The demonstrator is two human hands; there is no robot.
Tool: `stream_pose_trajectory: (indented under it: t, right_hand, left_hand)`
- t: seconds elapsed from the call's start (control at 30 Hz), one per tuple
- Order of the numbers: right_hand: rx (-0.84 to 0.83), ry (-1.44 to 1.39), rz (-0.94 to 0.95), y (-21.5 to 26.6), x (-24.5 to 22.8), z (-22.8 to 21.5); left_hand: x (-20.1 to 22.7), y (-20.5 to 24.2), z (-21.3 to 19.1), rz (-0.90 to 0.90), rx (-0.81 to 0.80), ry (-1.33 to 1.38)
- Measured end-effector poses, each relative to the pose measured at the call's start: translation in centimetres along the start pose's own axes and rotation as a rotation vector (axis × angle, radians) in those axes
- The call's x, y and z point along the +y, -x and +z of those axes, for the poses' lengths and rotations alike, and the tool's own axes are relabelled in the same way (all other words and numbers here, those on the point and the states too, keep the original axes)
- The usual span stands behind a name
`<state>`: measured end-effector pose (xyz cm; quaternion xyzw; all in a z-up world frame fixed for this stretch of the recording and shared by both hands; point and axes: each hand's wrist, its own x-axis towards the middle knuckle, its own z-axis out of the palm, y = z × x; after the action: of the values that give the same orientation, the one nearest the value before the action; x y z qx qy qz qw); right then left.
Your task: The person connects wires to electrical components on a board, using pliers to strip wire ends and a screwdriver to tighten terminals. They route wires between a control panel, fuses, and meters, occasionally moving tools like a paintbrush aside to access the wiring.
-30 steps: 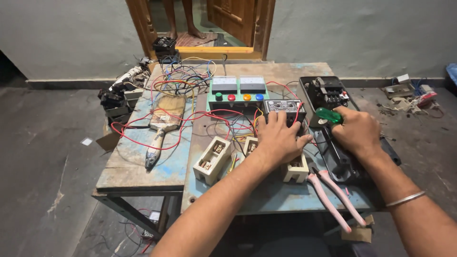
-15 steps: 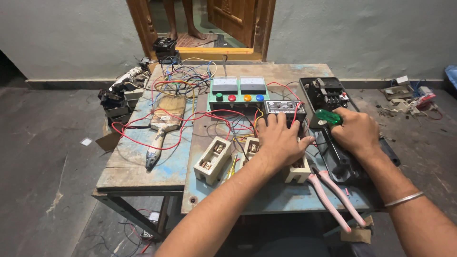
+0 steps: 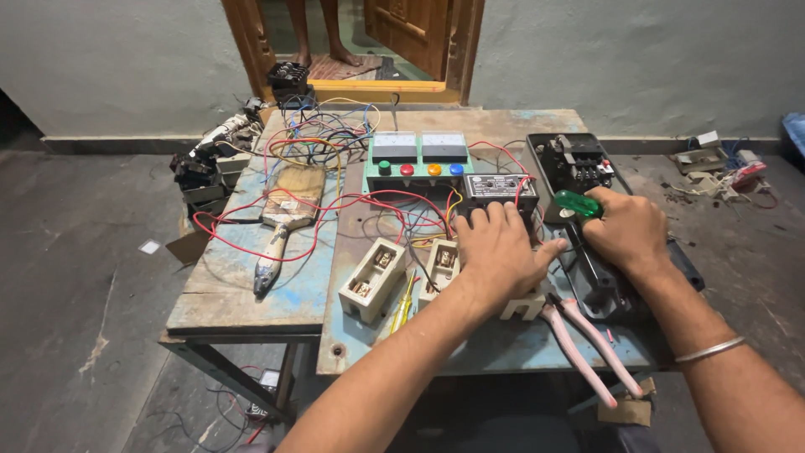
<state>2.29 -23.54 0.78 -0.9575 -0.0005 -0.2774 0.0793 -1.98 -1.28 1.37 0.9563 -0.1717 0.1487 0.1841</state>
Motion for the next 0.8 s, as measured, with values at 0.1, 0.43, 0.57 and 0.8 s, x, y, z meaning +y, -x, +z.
stream_pose_trajectory:
  t: [0.1,0.43,0.57,0.8]
  right_hand:
    - [-0.012,0.005,-0.001,0.1,-0.1,0.0]
    - [0.0,0.008,-0.012,-0.1,0.0,0.1]
    - [0.001,0.004,-0.01,0.0,0.2,0.2]
    - [-0.008,0.025,0.001,0.0,0.3,0.3]
  left_hand:
    - [-0.9,-0.1,0.2,-0.03,0.038,-0.007]
    - [0.1,-0.9,-0.3,0.003,-0.061,0.016]
    - [0.6,-1.0,-0.1,-0.008,-0.092,-0.004]
    - [1.0,-2.2,0.5,-0.033,-0.156,-0.003]
